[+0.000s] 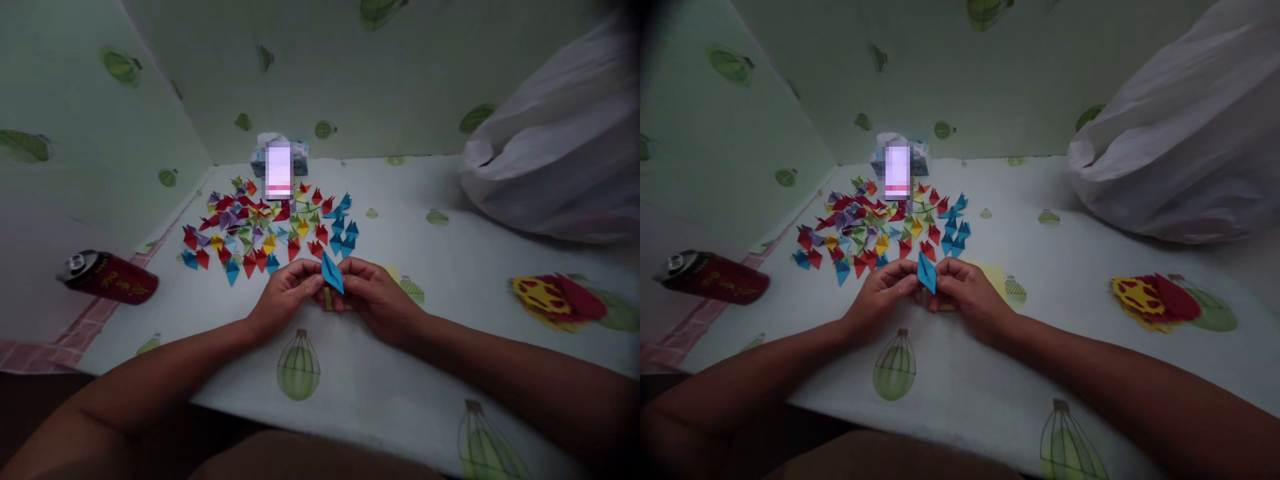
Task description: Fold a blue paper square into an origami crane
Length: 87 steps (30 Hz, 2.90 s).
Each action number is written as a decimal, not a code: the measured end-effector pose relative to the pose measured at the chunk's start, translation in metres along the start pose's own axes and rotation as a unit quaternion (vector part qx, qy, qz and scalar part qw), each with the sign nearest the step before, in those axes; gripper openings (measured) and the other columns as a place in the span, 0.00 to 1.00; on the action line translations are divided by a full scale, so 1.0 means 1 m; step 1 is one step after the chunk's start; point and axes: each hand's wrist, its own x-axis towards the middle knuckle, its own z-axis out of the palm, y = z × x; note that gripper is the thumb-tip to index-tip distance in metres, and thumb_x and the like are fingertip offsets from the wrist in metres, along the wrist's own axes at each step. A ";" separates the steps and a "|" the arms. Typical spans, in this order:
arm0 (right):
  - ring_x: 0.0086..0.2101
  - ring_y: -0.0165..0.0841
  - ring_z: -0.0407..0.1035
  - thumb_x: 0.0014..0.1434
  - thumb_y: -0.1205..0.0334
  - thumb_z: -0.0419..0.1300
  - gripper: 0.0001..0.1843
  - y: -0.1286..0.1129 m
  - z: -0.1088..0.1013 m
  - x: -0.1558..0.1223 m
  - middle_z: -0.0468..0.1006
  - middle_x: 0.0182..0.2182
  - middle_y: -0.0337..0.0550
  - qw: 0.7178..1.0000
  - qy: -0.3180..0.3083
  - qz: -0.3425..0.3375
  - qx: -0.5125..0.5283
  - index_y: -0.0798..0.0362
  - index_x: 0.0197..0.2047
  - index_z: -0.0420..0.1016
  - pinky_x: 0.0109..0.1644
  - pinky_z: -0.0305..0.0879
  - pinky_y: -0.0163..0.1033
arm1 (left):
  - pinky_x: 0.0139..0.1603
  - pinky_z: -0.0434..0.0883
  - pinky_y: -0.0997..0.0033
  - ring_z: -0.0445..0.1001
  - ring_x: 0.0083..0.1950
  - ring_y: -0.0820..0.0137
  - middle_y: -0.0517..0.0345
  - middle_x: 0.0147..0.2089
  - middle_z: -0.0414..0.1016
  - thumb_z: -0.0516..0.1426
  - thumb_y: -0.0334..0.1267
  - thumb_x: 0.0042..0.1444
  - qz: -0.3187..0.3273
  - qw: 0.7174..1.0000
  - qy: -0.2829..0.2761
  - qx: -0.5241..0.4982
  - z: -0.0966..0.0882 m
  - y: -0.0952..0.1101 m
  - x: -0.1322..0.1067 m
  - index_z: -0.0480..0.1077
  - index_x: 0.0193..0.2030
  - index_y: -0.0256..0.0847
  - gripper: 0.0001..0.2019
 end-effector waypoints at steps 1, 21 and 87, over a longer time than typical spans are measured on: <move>0.24 0.27 0.68 0.59 0.64 0.63 0.07 0.000 -0.001 0.001 0.76 0.25 0.37 1.000 -0.002 0.004 0.010 0.53 0.29 0.71 0.34 0.65 0.36 | 0.35 0.73 0.72 0.75 0.30 0.72 0.59 0.30 0.76 0.65 0.41 0.56 -0.003 1.000 -0.002 -0.003 0.000 0.001 0.001 0.74 0.41 0.37 0.11; 0.23 0.26 0.67 0.55 0.66 0.64 0.06 0.004 0.008 -0.002 0.73 0.21 0.34 1.000 0.027 0.013 0.004 0.54 0.28 0.70 0.33 0.63 0.34 | 0.42 0.75 0.74 0.75 0.39 0.74 0.58 0.43 0.72 0.63 0.31 0.55 0.121 0.990 0.038 0.064 0.002 -0.009 -0.001 0.66 0.47 0.42 0.15; 0.29 0.28 0.73 0.66 0.70 0.58 0.06 -0.009 0.007 -0.024 0.74 0.34 0.40 0.851 0.007 -0.341 -0.400 0.50 0.45 0.69 0.34 0.72 0.36 | 0.44 0.78 0.68 0.76 0.44 0.68 0.48 0.44 0.75 0.59 0.27 0.60 0.489 0.760 0.001 0.428 -0.003 0.015 -0.008 0.69 0.55 0.36 0.16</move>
